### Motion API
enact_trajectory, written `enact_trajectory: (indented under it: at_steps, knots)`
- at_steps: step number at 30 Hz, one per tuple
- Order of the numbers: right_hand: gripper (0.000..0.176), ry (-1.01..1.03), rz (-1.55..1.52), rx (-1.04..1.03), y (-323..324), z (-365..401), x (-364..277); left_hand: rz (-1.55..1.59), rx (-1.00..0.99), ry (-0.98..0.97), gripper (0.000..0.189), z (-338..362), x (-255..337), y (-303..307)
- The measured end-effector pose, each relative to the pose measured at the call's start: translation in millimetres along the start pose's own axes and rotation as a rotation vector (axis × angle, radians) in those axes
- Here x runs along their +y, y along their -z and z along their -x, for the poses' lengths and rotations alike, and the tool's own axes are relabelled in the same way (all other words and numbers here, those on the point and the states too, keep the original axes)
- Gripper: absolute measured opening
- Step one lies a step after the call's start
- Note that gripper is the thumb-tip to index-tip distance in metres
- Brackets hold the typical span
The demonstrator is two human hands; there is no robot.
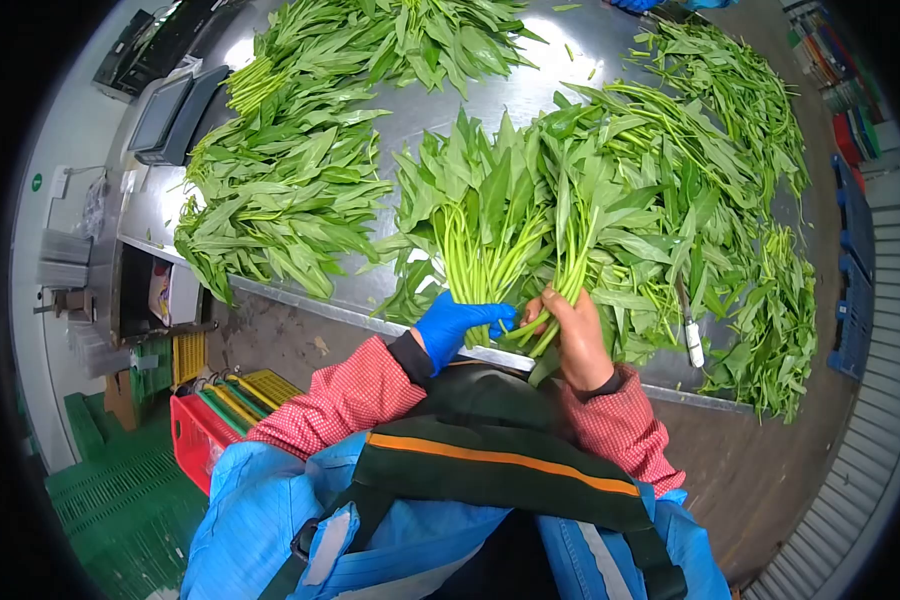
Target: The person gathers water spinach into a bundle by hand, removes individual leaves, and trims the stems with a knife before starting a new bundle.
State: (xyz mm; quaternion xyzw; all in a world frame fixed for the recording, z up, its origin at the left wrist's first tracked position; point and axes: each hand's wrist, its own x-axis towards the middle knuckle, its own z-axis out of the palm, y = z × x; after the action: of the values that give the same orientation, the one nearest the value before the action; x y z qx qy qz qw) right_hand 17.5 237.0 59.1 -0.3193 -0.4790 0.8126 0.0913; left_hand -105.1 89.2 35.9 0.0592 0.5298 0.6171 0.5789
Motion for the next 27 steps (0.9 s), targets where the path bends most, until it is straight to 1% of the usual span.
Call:
enact_trajectory:
  at_steps: [1,4,5,7,8,11,12,15,16,19,22,25,27]
  knots:
    - [0.012,0.032,0.026,-0.007,-3,1,-2,-0.044,0.034,-0.036,0.032,-1,-3,-1]
    - [0.01,-0.022,-0.188,0.008,-17,23,-32,-0.134,0.108,-0.109,0.028,-2,-11,-5]
    - [0.013,0.063,-0.151,0.054,-20,28,-49,-0.111,0.119,-0.102,0.028,-3,-13,0]
    - [0.018,0.252,-0.091,0.075,-6,31,-69,-0.072,0.126,-0.085,0.027,-5,-12,10]
    - [0.017,0.275,-0.15,0.108,2,27,-68,-0.148,0.106,-0.088,0.03,-5,-8,12]
    - [0.018,0.147,0.068,0.164,-3,13,-44,-0.173,0.07,-0.117,0.033,-1,4,0]
    - [0.024,0.045,0.052,0.127,-7,8,-30,-0.153,0.072,-0.104,0.034,0,2,-5]
    - [0.015,-0.108,-0.003,0.069,-19,-6,6,-0.108,0.038,-0.224,0.034,3,-2,-18]
    - [0.013,-0.119,0.002,0.088,-17,-9,11,-0.104,0.046,-0.213,0.036,3,-6,-17]
    - [0.008,-0.144,0.013,0.13,-8,-12,15,-0.044,-0.003,-0.065,0.036,4,-5,-7]
    - [0.006,-0.155,-0.027,0.121,-6,-7,7,0.045,0.011,-0.014,0.035,7,-2,-6]
    - [0.007,-0.113,-0.12,0.056,-4,1,9,0.121,-0.025,-0.015,0.033,4,-6,-4]
    - [0.007,-0.118,-0.1,0.034,-5,4,6,0.243,0.015,0.021,0.031,7,-2,-5]
